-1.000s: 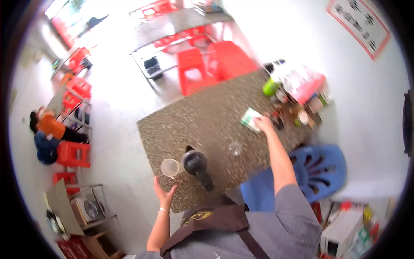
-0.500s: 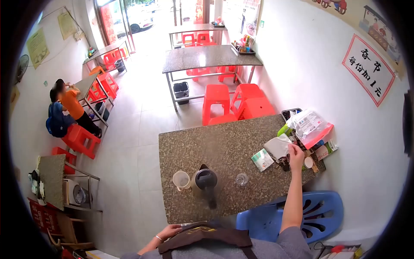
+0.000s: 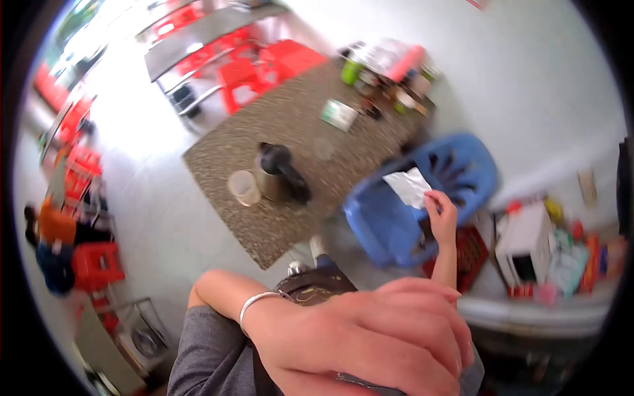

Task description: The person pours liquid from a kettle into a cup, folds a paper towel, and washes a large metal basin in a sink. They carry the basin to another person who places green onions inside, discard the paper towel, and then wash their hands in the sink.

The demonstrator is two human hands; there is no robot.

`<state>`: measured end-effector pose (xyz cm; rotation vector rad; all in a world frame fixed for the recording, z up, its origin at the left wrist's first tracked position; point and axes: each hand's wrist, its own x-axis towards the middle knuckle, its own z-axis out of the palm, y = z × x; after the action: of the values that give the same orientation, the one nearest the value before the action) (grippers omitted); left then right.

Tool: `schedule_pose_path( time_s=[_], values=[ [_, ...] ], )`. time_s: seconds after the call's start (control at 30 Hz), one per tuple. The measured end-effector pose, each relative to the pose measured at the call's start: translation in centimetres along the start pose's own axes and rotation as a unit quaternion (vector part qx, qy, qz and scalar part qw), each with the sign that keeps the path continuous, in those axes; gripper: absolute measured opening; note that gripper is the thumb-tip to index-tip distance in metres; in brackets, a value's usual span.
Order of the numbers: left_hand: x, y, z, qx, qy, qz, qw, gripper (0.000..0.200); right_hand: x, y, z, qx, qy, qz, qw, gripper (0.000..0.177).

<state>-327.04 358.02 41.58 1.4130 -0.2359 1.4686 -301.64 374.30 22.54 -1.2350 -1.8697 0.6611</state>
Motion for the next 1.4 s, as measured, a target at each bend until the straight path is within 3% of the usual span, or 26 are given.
schedule_pose_path(
  time_s=[0.03, 0.07, 0.13, 0.2, 0.3, 0.37, 0.43, 0.47, 0.5, 0.53, 0.6, 0.63, 0.67, 0.7, 0.73, 0.77, 0.8, 0.87, 0.93, 1.0, 1.07, 1.1, 1.23, 1.3, 1.33, 1.4],
  values=[
    [0.1, -1.3, 2.1, -0.075, 0.051, 0.059, 0.994, 0.030, -2.5, -0.1, -1.7, 0.007, 0.023, 0.024, 0.999, 0.014],
    [0.2, -1.8, 3.0, -0.115, 0.034, 0.043, 0.992, 0.030, -5.0, -0.1, -3.5, 0.015, 0.051, 0.044, 0.998, 0.014],
    [0.7, -2.9, 4.5, -0.026, -0.062, 0.025, 0.997, 0.030, -9.7, -1.1, -7.5, -0.041, 0.107, 0.044, 0.992, 0.013],
    [1.0, -5.0, 7.7, -0.074, -0.074, 0.007, 0.995, 0.027, -14.4, -2.0, -11.0, -0.016, 0.134, 0.095, 0.986, 0.013],
    [0.4, -9.2, 13.1, -0.151, -0.179, -0.027, 0.972, 0.025, -21.9, -2.0, -15.6, -0.035, 0.197, 0.117, 0.973, 0.013],
    [-0.2, -12.5, 18.5, -0.162, -0.167, 0.064, 0.970, 0.019, -26.9, -3.5, -19.3, -0.048, 0.230, 0.119, 0.965, 0.013],
    [0.8, -15.2, 21.6, -0.187, -0.372, 0.084, 0.905, 0.020, -32.6, -4.1, -23.2, -0.057, 0.272, 0.124, 0.953, 0.013],
    [-2.4, -16.3, 25.3, -0.265, -0.270, 0.090, 0.921, 0.024, -35.3, -4.4, -25.8, -0.091, 0.310, 0.114, 0.940, 0.013],
    [-1.8, -17.0, 27.3, -0.292, -0.414, 0.001, 0.862, 0.013, -38.3, -4.9, -27.6, -0.014, 0.332, 0.111, 0.937, 0.014],
    [-1.8, -19.2, 28.8, -0.317, -0.435, 0.019, 0.843, 0.013, -41.0, -4.9, -30.0, 0.066, 0.345, 0.106, 0.930, 0.015],
    [-3.0, -23.3, 32.3, -0.311, -0.526, -0.046, 0.790, 0.039, -45.8, -6.5, -35.1, 0.055, 0.365, 0.121, 0.922, 0.016],
    [-3.1, -25.0, 34.7, -0.328, -0.530, -0.053, 0.780, 0.039, -48.1, -7.3, -36.8, 0.075, 0.362, 0.135, 0.919, 0.016],
    [-2.6, -26.9, 37.4, -0.213, -0.385, -0.124, 0.889, 0.028, -50.2, -7.7, -39.0, 0.043, 0.363, 0.159, 0.917, 0.016],
    [-3.0, -29.3, 39.6, -0.076, -0.225, -0.198, 0.951, 0.037, -51.9, -8.7, -40.2, 0.063, 0.378, 0.163, 0.909, 0.016],
    [-1.2, -33.2, 41.1, 0.101, -0.248, -0.117, 0.956, 0.047, -53.7, -8.4, -41.8, 0.055, 0.373, 0.138, 0.916, 0.016],
    [-0.7, -34.8, 44.0, 0.044, -0.193, -0.271, 0.942, 0.056, -55.2, -8.4, -43.2, 0.062, 0.383, 0.142, 0.911, 0.015],
    [-1.7, -38.7, 45.5, 0.013, -0.227, -0.311, 0.923, 0.065, -56.7, -8.3, -44.4, 0.070, 0.393, 0.134, 0.907, 0.014],
    [-3.3, -42.3, 49.2, -0.022, -0.282, -0.317, 0.905, 0.049, -59.8, -7.9, -46.4, 0.070, 0.408, 0.154, 0.897, 0.012],
    [-4.2, -44.5, 53.2, -0.157, -0.359, -0.486, 0.781, 0.030, -62.6, -7.0, -47.7, 0.087, 0.445, 0.186, 0.872, 0.014],
    [-5.3, -46.5, 56.8, -0.164, -0.353, -0.497, 0.776, 0.016, -65.4, -6.6, -48.5, 0.104, 0.483, 0.219, 0.841, 0.017],
    [-5.8, -48.5, 59.6, -0.209, -0.339, -0.522, 0.754, 0.016, -67.5, -6.2, -49.0, -0.198, 0.488, 0.227, 0.819, 0.028],
    [-5.9, -49.5, 60.8, -0.216, -0.350, -0.524, 0.746, 0.016, -68.7, -6.0, -49.2, -0.208, 0.468, 0.233, 0.827, 0.039],
    [-5.9, -53.5, 65.0, -0.224, -0.356, -0.537, 0.731, 0.015, -68.9, -4.6, -49.4, -0.315, 0.444, 0.344, 0.765, 0.038],
    [-5.6, -55.9, 66.4, -0.239, -0.360, -0.529, 0.730, 0.016, -69.7, -3.1, -50.5, -0.246, 0.453, 0.365, 0.775, 0.035],
    [-5.5, -57.2, 66.9, -0.207, -0.381, -0.450, 0.781, 0.016, -69.9, -2.4, -51.2, -0.169, 0.450, 0.377, 0.792, 0.032],
    [-4.3, -60.1, 68.1, -0.142, -0.404, -0.274, 0.861, 0.019, -68.9, -2.4, -53.3, -0.201, 0.447, 0.399, 0.775, 0.030]
  ],
)
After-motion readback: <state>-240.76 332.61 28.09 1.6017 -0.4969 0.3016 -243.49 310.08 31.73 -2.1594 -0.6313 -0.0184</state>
